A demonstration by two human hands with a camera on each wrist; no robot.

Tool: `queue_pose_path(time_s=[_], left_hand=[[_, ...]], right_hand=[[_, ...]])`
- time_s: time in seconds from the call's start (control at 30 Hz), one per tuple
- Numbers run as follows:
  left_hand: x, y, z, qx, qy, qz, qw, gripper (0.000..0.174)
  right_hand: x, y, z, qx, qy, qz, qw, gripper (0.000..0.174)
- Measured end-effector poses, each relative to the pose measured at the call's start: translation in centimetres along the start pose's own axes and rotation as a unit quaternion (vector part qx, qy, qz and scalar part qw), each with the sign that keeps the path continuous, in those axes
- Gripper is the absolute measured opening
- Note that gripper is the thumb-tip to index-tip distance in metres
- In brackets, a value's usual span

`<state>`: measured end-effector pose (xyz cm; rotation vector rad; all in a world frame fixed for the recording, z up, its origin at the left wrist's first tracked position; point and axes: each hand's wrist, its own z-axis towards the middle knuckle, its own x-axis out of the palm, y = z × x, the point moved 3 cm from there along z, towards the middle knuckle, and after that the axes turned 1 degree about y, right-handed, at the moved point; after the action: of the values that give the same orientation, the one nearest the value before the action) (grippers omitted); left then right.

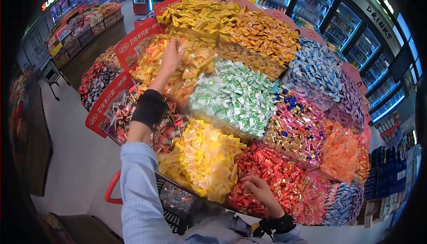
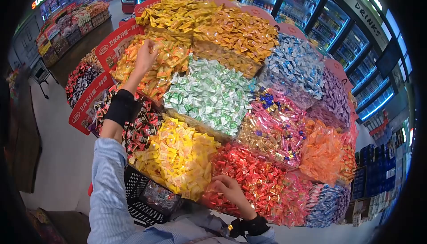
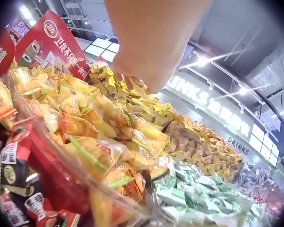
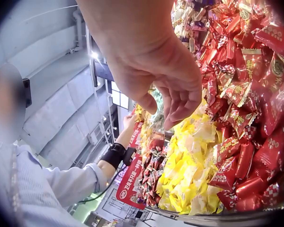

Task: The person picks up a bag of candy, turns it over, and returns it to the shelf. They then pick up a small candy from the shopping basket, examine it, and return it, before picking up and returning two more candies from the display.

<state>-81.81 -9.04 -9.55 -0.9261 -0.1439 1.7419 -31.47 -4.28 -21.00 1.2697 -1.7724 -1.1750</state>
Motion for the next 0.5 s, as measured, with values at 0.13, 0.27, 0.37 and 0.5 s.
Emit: queue_pose_path(time_s=[0.13,0.27,0.37,0.5], left_hand=[[3.1,2.4,1.6,-0.037,0.072,0.032,0.996,0.024],[4.5,3.8,1.0,-0.033,0.077,0.015,0.996,0.023],[3.7,3.1,0.8,-0.022,0.066,0.024,0.997,0.021],[2.0,1.8,1.0,0.001,0.007,-0.006,1.0,0.022]], right_hand=[[-0.2,-0.3,-0.2,0.01,-0.019,0.019,1.0,0.022],[-0.3,-0.6,-0.5,-0.013,-0.024,0.028,0.999,0.021],[-0.2,-0.9,-0.7,-0.019,-0.021,0.033,0.999,0.021],[0.4,-0.9,-1.3,-0.01,-0.028,0.041,0.999,0.021]])
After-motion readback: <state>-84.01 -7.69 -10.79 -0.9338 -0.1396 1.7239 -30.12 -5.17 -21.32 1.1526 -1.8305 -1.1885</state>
